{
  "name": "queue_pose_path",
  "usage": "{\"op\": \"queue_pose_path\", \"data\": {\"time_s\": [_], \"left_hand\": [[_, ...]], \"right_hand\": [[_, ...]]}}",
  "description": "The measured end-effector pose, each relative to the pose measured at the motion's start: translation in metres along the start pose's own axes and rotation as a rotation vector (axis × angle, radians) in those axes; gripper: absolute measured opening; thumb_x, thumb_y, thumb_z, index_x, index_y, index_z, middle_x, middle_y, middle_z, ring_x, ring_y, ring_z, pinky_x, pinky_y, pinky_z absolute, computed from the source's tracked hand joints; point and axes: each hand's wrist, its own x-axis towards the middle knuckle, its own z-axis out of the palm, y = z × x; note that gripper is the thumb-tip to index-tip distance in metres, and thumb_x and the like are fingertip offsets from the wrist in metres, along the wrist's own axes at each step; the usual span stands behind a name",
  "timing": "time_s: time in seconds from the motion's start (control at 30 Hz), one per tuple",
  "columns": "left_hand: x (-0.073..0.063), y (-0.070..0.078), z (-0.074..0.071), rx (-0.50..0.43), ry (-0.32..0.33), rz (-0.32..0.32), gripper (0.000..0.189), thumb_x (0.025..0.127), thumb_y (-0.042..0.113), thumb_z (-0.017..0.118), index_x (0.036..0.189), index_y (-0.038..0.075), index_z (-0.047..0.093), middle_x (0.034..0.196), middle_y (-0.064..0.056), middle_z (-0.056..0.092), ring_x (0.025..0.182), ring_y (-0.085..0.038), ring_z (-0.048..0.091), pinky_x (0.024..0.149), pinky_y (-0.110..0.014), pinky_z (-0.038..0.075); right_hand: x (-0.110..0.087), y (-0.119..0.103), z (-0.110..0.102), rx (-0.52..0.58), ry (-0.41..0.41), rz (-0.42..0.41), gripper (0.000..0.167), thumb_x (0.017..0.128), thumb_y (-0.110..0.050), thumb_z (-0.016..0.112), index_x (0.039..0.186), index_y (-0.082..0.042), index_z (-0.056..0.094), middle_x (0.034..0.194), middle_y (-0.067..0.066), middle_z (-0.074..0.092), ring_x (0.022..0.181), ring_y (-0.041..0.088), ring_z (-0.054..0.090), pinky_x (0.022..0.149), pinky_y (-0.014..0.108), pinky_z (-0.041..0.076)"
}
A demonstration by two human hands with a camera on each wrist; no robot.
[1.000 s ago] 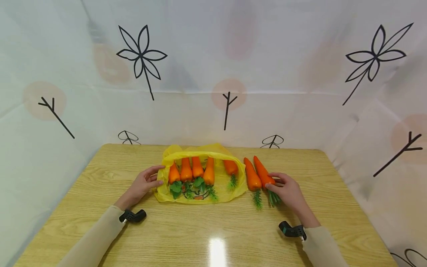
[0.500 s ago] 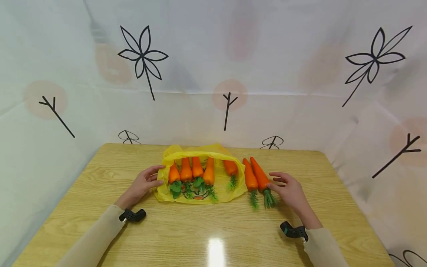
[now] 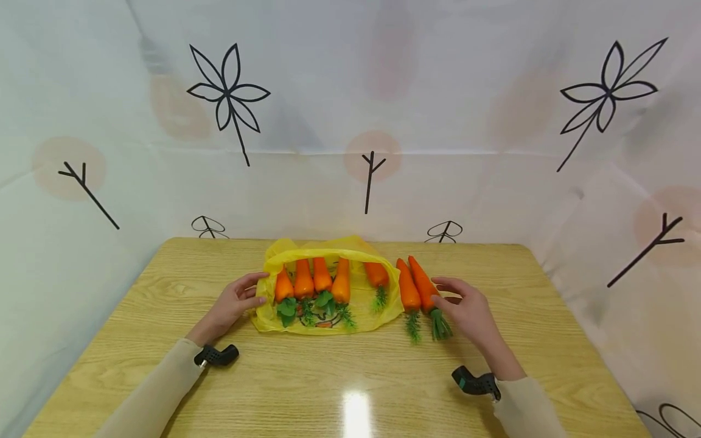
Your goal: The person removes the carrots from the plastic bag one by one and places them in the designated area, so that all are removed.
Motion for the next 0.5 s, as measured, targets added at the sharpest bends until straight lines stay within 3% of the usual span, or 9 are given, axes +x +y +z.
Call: {"op": "queue_pose_path", "data": {"time_s": [0.27,0.5], "left_hand": [[-0.001,0.0,0.0,-0.003,-0.006,0.002,0.057,0.094,0.002,0.068,0.146,0.0,0.045,0.147,-0.02,0.042,0.105,-0.016,0.062,0.082,-0.028,0.055],[-0.001,0.003,0.002,-0.009,-0.006,-0.01,0.058,0.094,0.002,0.068,0.146,0.0,0.044,0.15,-0.023,0.038,0.104,-0.016,0.062,0.081,-0.028,0.055]], "right_hand": [[-0.004,-0.02,0.009,0.075,-0.043,-0.022,0.046,0.096,-0.016,0.069,0.137,0.001,0.056,0.133,0.026,0.057,0.111,0.044,0.061,0.079,0.017,0.052],[-0.006,-0.031,0.024,0.064,-0.052,-0.075,0.044,0.095,-0.014,0.07,0.135,0.0,0.059,0.13,0.023,0.06,0.108,0.04,0.063,0.081,0.017,0.051]]}}
